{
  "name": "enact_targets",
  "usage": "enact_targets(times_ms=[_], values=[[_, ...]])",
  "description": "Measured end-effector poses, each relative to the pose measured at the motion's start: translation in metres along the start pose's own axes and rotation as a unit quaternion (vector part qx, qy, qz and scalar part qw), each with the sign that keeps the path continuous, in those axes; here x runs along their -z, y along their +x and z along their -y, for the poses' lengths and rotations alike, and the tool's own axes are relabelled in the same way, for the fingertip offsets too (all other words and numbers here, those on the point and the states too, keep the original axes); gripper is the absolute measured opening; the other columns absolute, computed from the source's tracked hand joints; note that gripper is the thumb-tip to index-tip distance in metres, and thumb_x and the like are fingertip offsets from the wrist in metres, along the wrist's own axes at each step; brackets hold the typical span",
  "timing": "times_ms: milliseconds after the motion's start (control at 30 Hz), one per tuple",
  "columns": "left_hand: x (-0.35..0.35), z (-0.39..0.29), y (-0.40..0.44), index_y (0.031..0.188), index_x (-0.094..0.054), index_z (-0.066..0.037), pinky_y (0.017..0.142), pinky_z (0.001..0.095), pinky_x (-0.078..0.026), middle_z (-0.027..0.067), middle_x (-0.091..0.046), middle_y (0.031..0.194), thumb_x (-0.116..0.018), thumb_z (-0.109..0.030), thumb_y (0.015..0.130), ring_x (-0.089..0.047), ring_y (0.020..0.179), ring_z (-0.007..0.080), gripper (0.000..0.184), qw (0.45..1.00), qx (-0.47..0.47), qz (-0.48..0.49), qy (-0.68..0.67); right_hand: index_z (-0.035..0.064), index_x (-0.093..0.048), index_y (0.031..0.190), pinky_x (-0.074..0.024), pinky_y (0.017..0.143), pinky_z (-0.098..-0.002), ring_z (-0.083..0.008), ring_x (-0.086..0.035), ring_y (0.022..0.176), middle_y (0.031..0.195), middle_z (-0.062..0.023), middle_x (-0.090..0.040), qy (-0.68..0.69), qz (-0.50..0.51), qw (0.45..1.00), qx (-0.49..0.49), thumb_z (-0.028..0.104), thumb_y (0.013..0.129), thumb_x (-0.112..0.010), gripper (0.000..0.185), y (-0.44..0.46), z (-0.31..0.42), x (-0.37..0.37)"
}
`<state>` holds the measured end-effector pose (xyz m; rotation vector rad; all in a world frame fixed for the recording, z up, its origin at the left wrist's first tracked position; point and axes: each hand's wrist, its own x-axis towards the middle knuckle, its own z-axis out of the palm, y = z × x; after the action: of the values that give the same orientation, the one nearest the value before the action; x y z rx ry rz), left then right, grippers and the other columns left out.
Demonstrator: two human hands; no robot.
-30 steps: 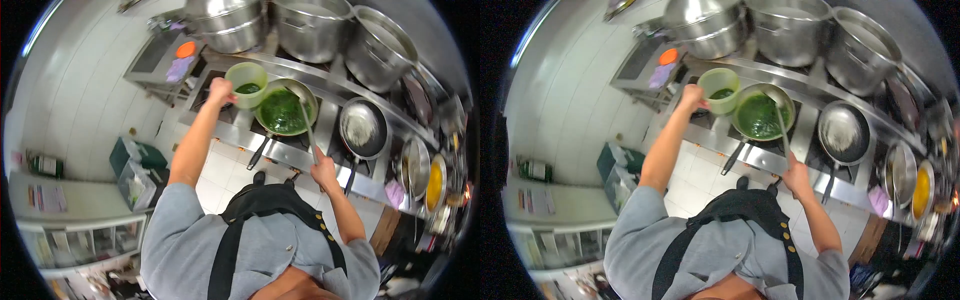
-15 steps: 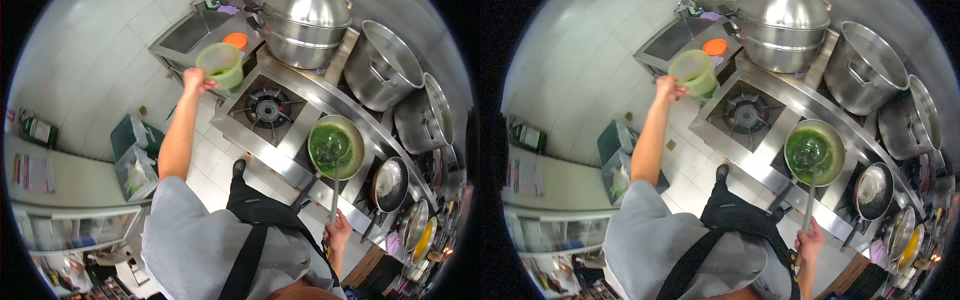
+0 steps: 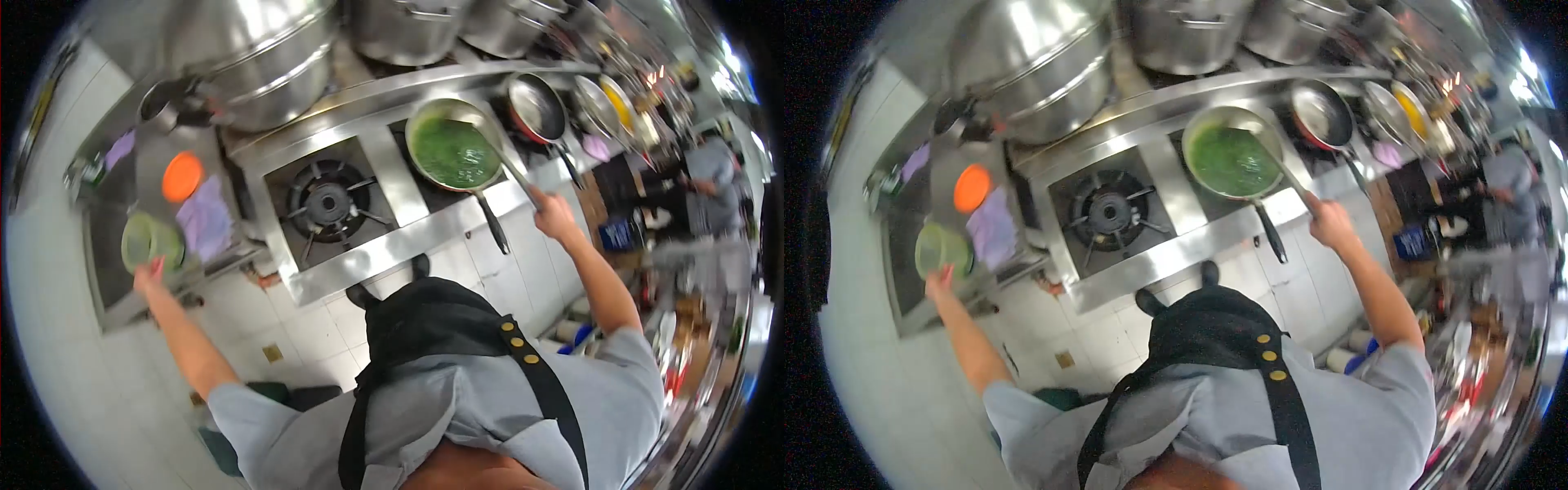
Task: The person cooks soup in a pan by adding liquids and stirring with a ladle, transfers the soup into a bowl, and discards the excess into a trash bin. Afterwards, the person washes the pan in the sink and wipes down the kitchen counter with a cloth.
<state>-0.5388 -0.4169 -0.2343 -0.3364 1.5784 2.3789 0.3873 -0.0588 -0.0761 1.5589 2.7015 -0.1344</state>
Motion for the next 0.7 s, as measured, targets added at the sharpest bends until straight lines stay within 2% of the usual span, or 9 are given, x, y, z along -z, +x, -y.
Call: enact_targets(times_ms=[100, 267, 367, 400, 500, 533, 633, 667, 700], values=[[-0.039, -0.008, -0.042, 0.110, -0.038, 0.012, 0.067, 0.0647, -0.056, 0.0312, -0.045, 0.102, -0.053, 0.004, 0.081, -0.059, 0.076, 0.0457, 0.033, 0.992, 0.014, -0.116, 0.041, 0.0091, -0.049, 0.126, -0.0485, 0.068, -0.0504, -0.0408, -0.060, 0.073, 0.078, -0.0223, -0.061, -0.018, 0.012, 0.999, -0.029, 0.003, 0.065, -0.054, 0.061, 0.000, 0.004, 0.001], [-0.065, -0.021, -0.110, 0.108, -0.044, 0.011, 0.066, 0.0554, -0.059, 0.0313, -0.044, 0.113, -0.059, -0.011, 0.086, -0.060, 0.070, 0.0401, 0.035, 0.992, -0.008, -0.080, 0.093, 0.0072, -0.055, 0.123, -0.0507, 0.066, -0.0444, -0.0374, -0.061, 0.067, 0.068, -0.0211, -0.060, 0.093, 0.003, 0.994, -0.064, 0.004, 0.064, -0.057, 0.059, -0.025, 0.014, 0.025], [-0.069, -0.016, -0.177, 0.107, -0.045, 0.010, 0.062, 0.0458, -0.060, 0.0285, -0.049, 0.111, -0.060, -0.020, 0.088, -0.061, 0.068, 0.0346, 0.039, 0.988, -0.069, -0.106, 0.091, 0.0031, -0.056, 0.123, -0.0503, 0.054, -0.0389, -0.0264, -0.060, 0.056, 0.061, -0.0155, -0.059, 0.204, 0.102, 0.951, -0.209, 0.002, 0.068, -0.060, 0.055, -0.038, 0.030, 0.057], [-0.053, 0.000, -0.191, 0.106, -0.047, 0.010, 0.058, 0.0411, -0.060, 0.0257, -0.055, 0.105, -0.059, -0.024, 0.089, -0.061, 0.065, 0.0306, 0.040, 0.979, -0.098, -0.146, 0.105, 0.0013, -0.055, 0.123, -0.0486, 0.051, -0.0368, -0.0230, -0.058, 0.053, 0.061, -0.0135, -0.058, 0.295, 0.116, 0.914, -0.254, 0.001, 0.069, -0.061, 0.054, -0.041, 0.032, 0.062], [-0.002, 0.081, -0.266, 0.082, -0.049, 0.001, 0.041, 0.0302, -0.050, 0.0092, -0.056, 0.062, -0.056, -0.028, 0.092, -0.055, 0.046, 0.0167, 0.031, 0.960, -0.213, 0.013, 0.182, -0.0056, -0.050, 0.125, -0.0406, 0.038, -0.0288, -0.0132, -0.051, 0.045, 0.062, -0.0085, -0.055, 0.575, 0.136, 0.724, -0.355, -0.006, 0.075, -0.058, 0.050, -0.046, 0.033, 0.063], [0.022, 0.123, -0.301, 0.079, -0.047, -0.003, 0.040, 0.0284, -0.049, 0.0098, -0.056, 0.064, -0.053, -0.030, 0.094, -0.055, 0.045, 0.0171, 0.032, 0.919, -0.278, 0.112, 0.256, -0.0063, -0.047, 0.126, -0.0382, 0.039, -0.0275, -0.0126, -0.048, 0.045, 0.066, -0.0096, -0.055, 0.623, 0.142, 0.670, -0.378, -0.004, 0.076, -0.059, 0.051, -0.047, 0.037, 0.064], [0.044, 0.252, -0.449, 0.099, -0.048, -0.004, 0.043, 0.0281, -0.051, 0.0084, -0.056, 0.071, -0.055, -0.013, 0.082, -0.061, 0.054, 0.0192, 0.020, 0.946, 0.067, 0.222, 0.227, -0.0074, -0.047, 0.122, -0.0348, 0.040, -0.0254, -0.0112, -0.045, 0.048, 0.070, -0.0098, -0.056, 0.720, 0.140, 0.567, -0.374, -0.002, 0.076, -0.059, 0.048, -0.048, 0.033, 0.061], [0.042, 0.279, -0.505, 0.107, -0.049, -0.003, 0.055, 0.0335, -0.054, 0.0112, -0.061, 0.078, -0.057, -0.015, 0.084, -0.064, 0.070, 0.0227, 0.027, 0.914, 0.162, 0.246, 0.279, -0.0077, -0.048, 0.121, -0.0337, 0.041, -0.0248, -0.0108, -0.044, 0.048, 0.070, -0.0100, -0.056, 0.734, 0.156, 0.554, -0.360, -0.001, 0.077, -0.059, 0.046, -0.046, 0.026, 0.055], [0.079, 0.363, -0.517, 0.117, -0.047, 0.000, 0.072, 0.0369, -0.053, 0.0157, -0.065, 0.092, -0.063, -0.020, 0.082, -0.064, 0.085, 0.0255, 0.043, 0.767, 0.091, 0.279, 0.571, -0.0085, -0.047, 0.124, -0.0357, 0.041, -0.0250, -0.0111, -0.047, 0.048, 0.067, -0.0094, -0.057, 0.742, 0.173, 0.546, -0.347, -0.003, 0.075, -0.060, 0.051, -0.044, 0.020, 0.056]])
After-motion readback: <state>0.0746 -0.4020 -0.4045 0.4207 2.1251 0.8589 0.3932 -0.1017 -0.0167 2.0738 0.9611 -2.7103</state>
